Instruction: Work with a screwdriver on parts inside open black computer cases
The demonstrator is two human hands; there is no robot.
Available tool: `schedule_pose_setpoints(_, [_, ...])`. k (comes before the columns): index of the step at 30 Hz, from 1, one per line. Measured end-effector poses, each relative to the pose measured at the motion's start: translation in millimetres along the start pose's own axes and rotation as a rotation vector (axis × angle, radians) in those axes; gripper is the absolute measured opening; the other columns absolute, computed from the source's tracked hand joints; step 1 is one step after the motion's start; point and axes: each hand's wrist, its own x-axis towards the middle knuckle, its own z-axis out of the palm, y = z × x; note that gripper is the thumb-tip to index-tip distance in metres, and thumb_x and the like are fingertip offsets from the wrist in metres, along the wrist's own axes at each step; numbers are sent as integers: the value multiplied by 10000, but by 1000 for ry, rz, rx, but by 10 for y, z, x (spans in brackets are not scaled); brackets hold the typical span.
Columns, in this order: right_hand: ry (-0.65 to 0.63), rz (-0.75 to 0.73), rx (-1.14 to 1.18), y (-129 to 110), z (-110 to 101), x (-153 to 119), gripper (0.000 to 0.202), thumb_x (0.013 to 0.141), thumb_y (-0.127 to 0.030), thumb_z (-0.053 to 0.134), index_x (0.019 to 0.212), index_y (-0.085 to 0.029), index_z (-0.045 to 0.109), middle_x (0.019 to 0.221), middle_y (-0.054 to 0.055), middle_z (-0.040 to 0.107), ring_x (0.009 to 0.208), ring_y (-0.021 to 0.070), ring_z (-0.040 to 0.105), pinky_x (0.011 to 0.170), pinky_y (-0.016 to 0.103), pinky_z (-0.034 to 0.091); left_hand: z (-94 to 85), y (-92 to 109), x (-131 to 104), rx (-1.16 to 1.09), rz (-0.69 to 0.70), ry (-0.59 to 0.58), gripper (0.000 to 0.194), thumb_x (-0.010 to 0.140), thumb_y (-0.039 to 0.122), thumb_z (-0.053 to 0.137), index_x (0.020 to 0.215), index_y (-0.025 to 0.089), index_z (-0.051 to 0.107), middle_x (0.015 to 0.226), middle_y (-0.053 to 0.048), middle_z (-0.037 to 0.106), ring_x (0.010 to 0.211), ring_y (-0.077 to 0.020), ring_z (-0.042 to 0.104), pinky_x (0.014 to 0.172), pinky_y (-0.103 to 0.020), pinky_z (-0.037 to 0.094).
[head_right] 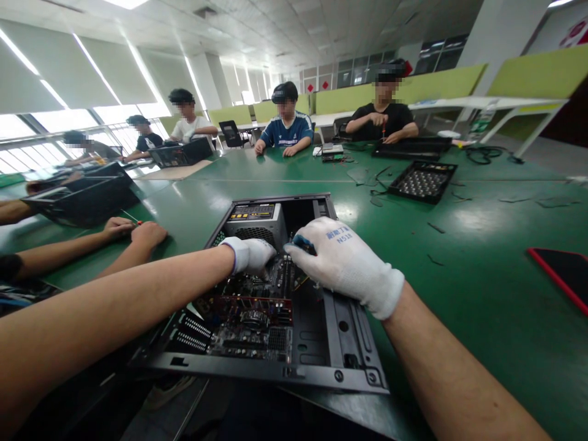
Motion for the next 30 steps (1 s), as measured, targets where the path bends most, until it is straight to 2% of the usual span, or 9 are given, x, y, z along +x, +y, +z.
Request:
schedule_pose_setpoints(4, [-2, -2, 2, 0, -4, 6, 404, 1023, -509, 524, 970, -179, 750, 947, 72, 736, 917, 224, 639, 871, 349, 457, 21, -15, 32, -1, 1, -3, 523, 707, 239, 874, 1198, 133, 728, 1238, -168, 748, 1161, -317, 701, 1019, -384, 546])
schedule_pose_setpoints(9, [-7, -2, 9, 2, -14, 2, 406, 1022, -511, 523, 980, -177, 750, 957, 78, 738, 919, 227, 641, 874, 356, 462, 33, -14, 63, 25, 3, -11, 429, 743, 195, 829, 1157, 124, 743, 1237, -168, 745, 1166, -305, 701, 1027, -375, 544])
schedule_pose_setpoints(12, [-10, -5, 12, 4, -14, 3, 401, 1020, -509, 525, 973, -178, 747, 958, 79, 738, 925, 230, 643, 886, 362, 465, 20, 3, 59, 41, 26, -22, 510, 701, 195, 863, 1191, 134, 735, 1256, -154, 742, 1181, -309, 695, 1039, -363, 538])
schedule_pose_setpoints(17, [6, 13, 22, -8, -5, 13, 360, 1009, -478, 543, 969, -184, 747, 969, 82, 740, 928, 233, 655, 890, 364, 481, 16, 23, 60, 80, 71, -75, 575, 697, 314, 886, 1218, 132, 723, 1252, -150, 744, 1151, -319, 708, 1016, -356, 552])
schedule_pose_setpoints(22, [32, 25, 51, -17, -8, 25, 367, 1003, -492, 531, 979, -190, 738, 1021, 88, 742, 975, 244, 668, 935, 391, 503, 16, 11, 60, 6, 63, -97, 671, 676, 418, 883, 1258, 144, 692, 1269, -144, 738, 1154, -336, 705, 1014, -378, 558])
schedule_pose_setpoints(25, [147, 125, 89, 2, -6, -45, 454, 964, -543, 564, 1171, -164, 704, 1255, 142, 701, 1194, 299, 629, 1087, 462, 459, -29, 0, -31, -76, 12, -32, 785, 672, 487, 862, 1338, 142, 629, 1320, -166, 708, 1176, -347, 693, 1006, -387, 561])
schedule_pose_setpoints(27, [222, 262, 153, 28, 14, -167, 639, 924, -599, 598, 1382, -154, 601, 1452, 170, 597, 1359, 337, 535, 1190, 515, 370, -72, -6, -136, -140, -7, 56, 805, 689, 499, 831, 1369, 140, 592, 1328, -178, 699, 1174, -345, 694, 981, -379, 568])
schedule_pose_setpoints(30, [221, 528, 393, 81, 89, -428, 861, 864, -678, 637, 1566, -223, 429, 1607, 127, 467, 1471, 359, 434, 1244, 530, 306, -137, -10, -320, -238, 21, 204, 636, 792, 479, 718, 1326, 156, 595, 1265, -162, 725, 1125, -317, 716, 931, -358, 575])
